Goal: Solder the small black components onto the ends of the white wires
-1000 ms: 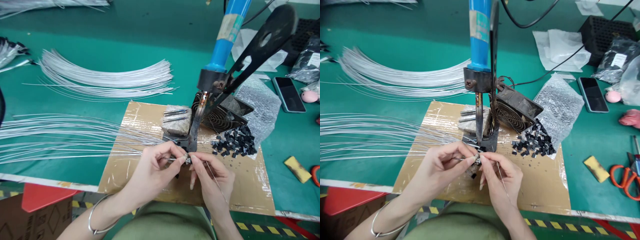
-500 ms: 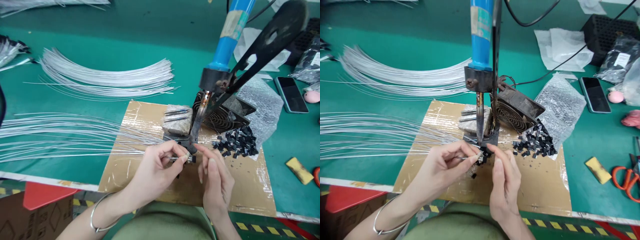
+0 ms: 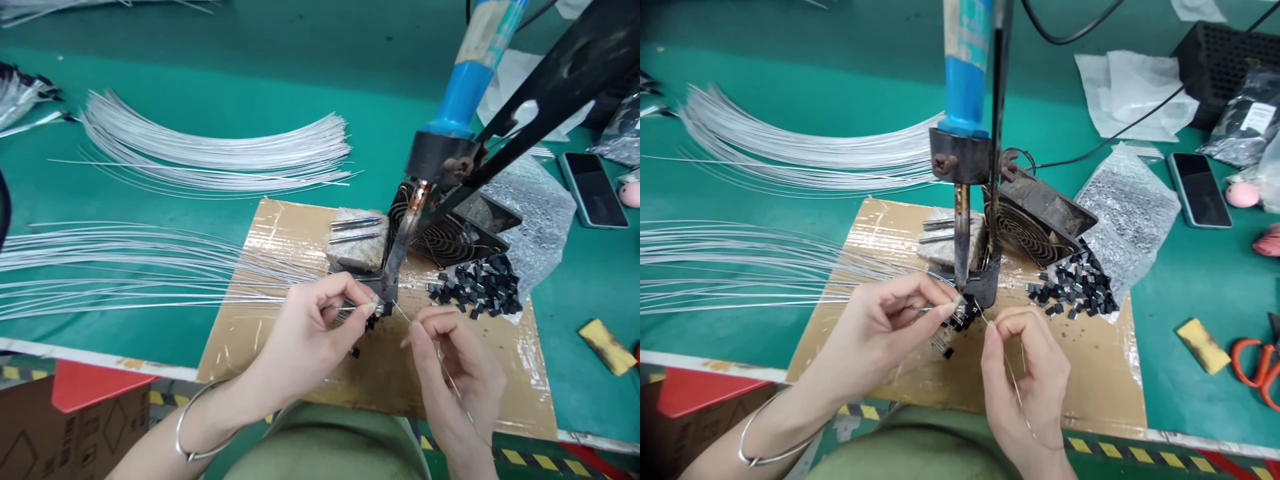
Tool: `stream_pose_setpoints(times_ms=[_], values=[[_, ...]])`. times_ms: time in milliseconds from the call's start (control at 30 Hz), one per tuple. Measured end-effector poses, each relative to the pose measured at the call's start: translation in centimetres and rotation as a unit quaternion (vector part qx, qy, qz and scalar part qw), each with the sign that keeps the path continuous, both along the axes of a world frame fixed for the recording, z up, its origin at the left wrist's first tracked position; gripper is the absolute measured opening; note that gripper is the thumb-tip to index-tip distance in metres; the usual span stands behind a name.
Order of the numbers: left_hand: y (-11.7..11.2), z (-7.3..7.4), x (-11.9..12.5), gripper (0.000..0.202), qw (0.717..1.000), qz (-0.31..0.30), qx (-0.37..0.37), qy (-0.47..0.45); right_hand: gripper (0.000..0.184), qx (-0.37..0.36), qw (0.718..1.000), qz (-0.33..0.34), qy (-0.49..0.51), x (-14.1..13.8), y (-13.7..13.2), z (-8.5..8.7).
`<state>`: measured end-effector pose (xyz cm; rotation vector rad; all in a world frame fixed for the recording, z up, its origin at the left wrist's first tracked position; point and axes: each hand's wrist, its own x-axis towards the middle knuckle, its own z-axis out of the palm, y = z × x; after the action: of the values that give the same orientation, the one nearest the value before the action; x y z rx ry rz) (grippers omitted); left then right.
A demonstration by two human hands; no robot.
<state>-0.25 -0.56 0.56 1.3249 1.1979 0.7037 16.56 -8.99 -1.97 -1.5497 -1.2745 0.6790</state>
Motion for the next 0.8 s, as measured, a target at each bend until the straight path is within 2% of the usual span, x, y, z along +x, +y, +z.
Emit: stream_pose_setpoints(times_ms=[133,367,800], values=[[0.2,0.2,0.1,0.015,1.000,0.001,0.005,0.005,0.013,0.013,0.999,0.018,0.037,0.2,0.0,-0.2],[0.7,0.2,0.3,0.014,1.000,-0.003,0.010,0.004,0.017,-0.004,0.994,0.021,0.107,-0.6,0.6,0.2],[1.4,0.8,0.5,0.014,1.000,0.014,-0.001,0.022,0.021,0.009,0.994,0.010,0.109,-0.7,1.4,0.4]])
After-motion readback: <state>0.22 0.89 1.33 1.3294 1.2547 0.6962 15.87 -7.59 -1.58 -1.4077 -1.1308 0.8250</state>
